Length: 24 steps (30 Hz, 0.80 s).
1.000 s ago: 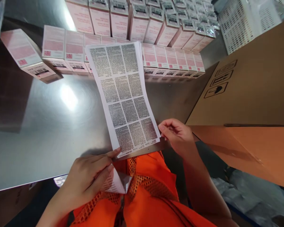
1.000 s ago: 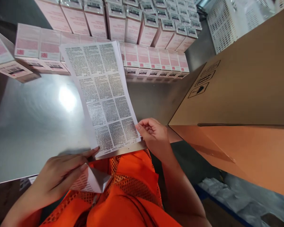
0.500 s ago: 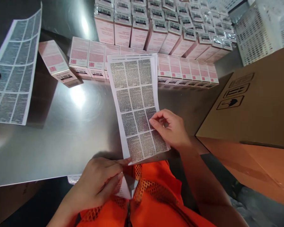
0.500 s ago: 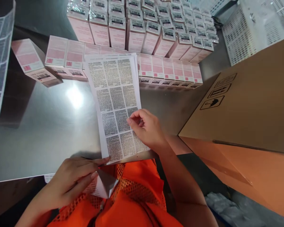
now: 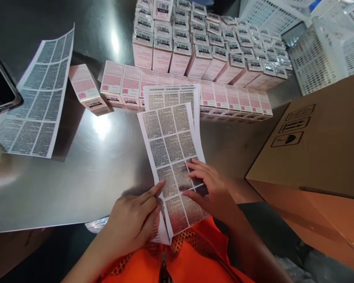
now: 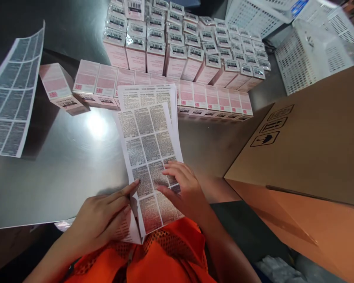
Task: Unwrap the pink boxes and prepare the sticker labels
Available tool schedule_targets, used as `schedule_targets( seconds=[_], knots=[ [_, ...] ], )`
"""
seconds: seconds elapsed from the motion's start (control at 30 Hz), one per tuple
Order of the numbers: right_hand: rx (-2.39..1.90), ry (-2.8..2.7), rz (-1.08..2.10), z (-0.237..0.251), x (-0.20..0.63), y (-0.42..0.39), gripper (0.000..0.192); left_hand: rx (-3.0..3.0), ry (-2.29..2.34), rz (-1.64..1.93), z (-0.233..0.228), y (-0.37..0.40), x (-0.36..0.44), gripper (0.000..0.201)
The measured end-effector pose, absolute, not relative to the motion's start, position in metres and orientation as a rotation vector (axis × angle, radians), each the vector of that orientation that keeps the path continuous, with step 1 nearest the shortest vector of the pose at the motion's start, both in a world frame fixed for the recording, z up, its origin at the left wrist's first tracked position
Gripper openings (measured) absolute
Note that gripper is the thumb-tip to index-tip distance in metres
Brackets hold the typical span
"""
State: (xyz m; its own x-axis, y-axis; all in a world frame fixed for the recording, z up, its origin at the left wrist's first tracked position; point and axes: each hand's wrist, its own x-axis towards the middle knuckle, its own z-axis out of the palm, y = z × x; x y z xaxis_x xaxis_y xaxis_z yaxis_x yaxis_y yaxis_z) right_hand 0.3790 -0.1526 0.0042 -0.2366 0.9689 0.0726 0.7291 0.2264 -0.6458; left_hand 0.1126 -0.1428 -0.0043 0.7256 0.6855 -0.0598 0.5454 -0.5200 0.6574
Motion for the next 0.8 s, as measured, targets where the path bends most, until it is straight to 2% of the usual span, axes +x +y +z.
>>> schedule_targets(
  seconds=[0.1, 0.2, 0.3, 0.8],
  knots=[
    [-1.684, -1.67, 0.809, 0.012, 0.365, -0.141, 0.012, 2.308, 0.938, 0.256, -0.007, -0.143, 0.115, 0.026],
    [-1.7, -1.411, 1.096, 0.011, 0.344, -0.119, 0.018, 2.347, 0.934, 0.242, -0.007, -0.144, 0.116, 0.026],
    [-1.734, -1.423, 1.267, 0.005, 0.328, -0.099, 0.021, 2.355, 0.933, 0.268, -0.005, -0.145, 0.116, 0.027],
    [-1.894, -1.758, 1.221, 0.006, 0.321, -0.081, 0.024, 2.289, 0.879, 0.269, -0.008, -0.138, 0.113, 0.026]
  ],
)
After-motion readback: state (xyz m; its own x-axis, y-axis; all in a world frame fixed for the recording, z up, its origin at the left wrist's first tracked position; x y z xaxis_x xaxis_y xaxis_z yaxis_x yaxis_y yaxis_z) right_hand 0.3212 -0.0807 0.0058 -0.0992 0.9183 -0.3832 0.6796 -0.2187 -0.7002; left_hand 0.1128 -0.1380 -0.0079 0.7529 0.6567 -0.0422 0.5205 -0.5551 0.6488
